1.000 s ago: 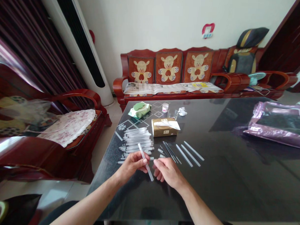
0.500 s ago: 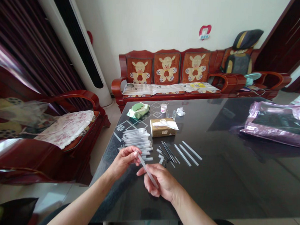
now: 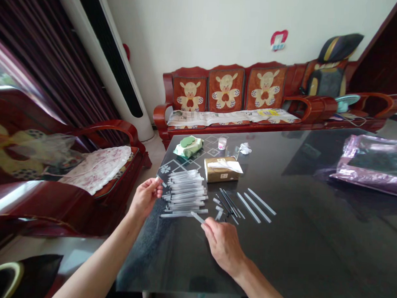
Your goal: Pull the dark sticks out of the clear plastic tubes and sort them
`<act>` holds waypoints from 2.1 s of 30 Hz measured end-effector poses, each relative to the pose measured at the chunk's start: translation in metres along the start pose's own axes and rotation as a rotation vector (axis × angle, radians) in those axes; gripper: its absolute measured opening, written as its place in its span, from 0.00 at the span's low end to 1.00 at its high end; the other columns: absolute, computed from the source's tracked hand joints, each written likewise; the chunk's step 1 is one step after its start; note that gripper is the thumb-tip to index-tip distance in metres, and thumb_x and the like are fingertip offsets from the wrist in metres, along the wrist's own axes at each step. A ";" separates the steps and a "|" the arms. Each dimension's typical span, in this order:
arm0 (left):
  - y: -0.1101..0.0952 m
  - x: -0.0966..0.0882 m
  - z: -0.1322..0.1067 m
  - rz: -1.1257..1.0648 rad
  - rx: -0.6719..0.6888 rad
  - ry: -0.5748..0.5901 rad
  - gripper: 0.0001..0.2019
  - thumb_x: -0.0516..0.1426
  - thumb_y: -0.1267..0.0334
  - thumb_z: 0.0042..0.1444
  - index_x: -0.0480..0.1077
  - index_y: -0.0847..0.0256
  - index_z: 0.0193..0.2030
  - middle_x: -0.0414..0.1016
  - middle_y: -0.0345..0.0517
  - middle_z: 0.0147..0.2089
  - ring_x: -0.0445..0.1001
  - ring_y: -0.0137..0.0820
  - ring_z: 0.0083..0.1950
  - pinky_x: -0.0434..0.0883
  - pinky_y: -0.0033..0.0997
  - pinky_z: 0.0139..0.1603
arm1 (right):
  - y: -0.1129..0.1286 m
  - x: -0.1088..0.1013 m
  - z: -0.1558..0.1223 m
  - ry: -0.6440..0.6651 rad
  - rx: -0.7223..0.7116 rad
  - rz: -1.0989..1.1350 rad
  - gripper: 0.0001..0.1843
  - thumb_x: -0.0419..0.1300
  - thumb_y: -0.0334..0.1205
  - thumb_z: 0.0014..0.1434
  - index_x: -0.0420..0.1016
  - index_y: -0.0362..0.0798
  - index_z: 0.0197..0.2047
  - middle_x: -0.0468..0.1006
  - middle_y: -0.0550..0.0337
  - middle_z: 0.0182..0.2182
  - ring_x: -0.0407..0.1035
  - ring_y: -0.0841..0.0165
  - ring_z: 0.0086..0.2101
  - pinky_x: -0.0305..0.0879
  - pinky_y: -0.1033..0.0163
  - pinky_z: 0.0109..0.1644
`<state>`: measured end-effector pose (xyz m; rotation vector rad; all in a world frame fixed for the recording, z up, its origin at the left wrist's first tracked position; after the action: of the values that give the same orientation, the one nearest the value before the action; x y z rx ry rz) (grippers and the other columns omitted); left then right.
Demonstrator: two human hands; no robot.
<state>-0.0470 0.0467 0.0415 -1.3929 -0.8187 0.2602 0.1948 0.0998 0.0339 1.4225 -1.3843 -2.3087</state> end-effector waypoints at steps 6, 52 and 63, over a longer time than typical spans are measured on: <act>0.018 0.015 -0.017 0.106 -0.144 0.258 0.17 0.62 0.51 0.49 0.70 0.66 0.33 0.71 0.40 0.24 0.69 0.24 0.21 0.67 0.23 0.22 | -0.039 -0.042 0.018 -0.174 0.090 -0.217 0.19 0.42 0.47 0.65 0.72 0.49 0.40 0.76 0.59 0.25 0.69 0.67 0.27 0.57 0.66 0.31; 0.049 0.030 -0.039 1.513 0.330 0.505 0.08 0.57 0.68 0.55 0.71 0.56 0.42 0.72 0.47 0.41 0.69 0.37 0.46 0.64 0.31 0.46 | -0.060 -0.045 0.028 -0.215 0.162 -0.558 0.13 0.49 0.40 0.62 0.73 0.49 0.32 0.77 0.58 0.29 0.71 0.66 0.31 0.57 0.64 0.34; 0.050 0.031 -0.046 1.539 0.368 0.593 0.03 0.56 0.68 0.55 0.69 0.58 0.36 0.71 0.47 0.38 0.70 0.37 0.42 0.64 0.31 0.43 | -0.057 -0.036 0.026 -0.201 0.130 -0.477 0.15 0.48 0.40 0.62 0.75 0.48 0.33 0.78 0.55 0.30 0.71 0.66 0.31 0.59 0.64 0.36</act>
<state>0.0195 0.0403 0.0078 -1.3613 0.8896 1.0300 0.2153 0.1679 0.0206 1.7640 -1.3874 -2.7612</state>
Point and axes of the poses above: each hand's wrist, its own z-axis towards the middle knuckle, its own x-axis out of the palm, y = z × x, the point moved 3 cm from there along z, towards the middle knuckle
